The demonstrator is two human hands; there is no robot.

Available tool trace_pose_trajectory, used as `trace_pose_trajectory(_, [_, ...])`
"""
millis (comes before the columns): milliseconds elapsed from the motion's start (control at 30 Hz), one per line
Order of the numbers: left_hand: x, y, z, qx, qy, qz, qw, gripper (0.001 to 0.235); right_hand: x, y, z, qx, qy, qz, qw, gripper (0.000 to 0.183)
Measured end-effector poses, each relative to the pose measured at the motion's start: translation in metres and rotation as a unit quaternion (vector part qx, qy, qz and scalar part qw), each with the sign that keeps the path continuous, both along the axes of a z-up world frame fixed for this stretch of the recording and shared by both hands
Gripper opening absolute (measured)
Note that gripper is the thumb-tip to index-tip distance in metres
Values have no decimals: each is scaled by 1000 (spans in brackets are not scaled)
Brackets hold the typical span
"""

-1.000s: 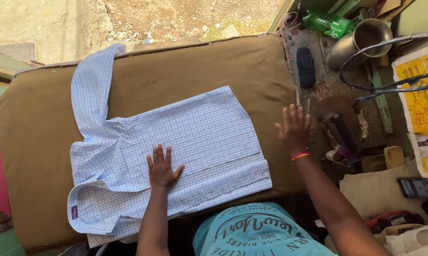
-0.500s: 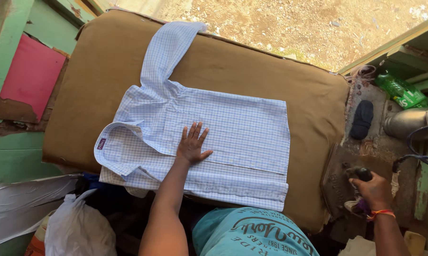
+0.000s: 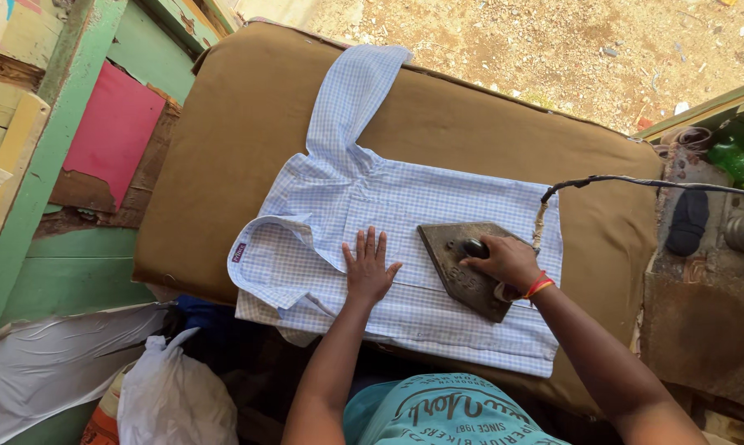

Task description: The person irons a light blue and white checkered shirt on a brown ironing board using a heavy metal iron. They smooth the fabric, press the body and sleeves, and then fold the shirt into a neat rectangle before placing it aside.

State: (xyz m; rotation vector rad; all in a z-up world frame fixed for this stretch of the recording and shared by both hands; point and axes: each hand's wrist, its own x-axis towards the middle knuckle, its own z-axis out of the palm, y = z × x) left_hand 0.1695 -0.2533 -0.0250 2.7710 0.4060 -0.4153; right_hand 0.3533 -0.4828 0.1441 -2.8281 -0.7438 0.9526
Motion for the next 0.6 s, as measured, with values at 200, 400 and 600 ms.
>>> trace_pose_trajectory(200, [-22, 47, 75, -18, 130, -72, 989, 85, 8, 111, -17, 86, -98, 58, 990, 66])
trace_pose_trajectory(400, [27, 153, 110, -191, -120, 86, 970, 28, 34, 173, -4, 66, -76, 298, 949, 67])
trace_pose_trajectory(600, [56, 338, 39, -201, 100, 263, 938, 43, 63, 207, 0, 134, -82, 410, 898, 65])
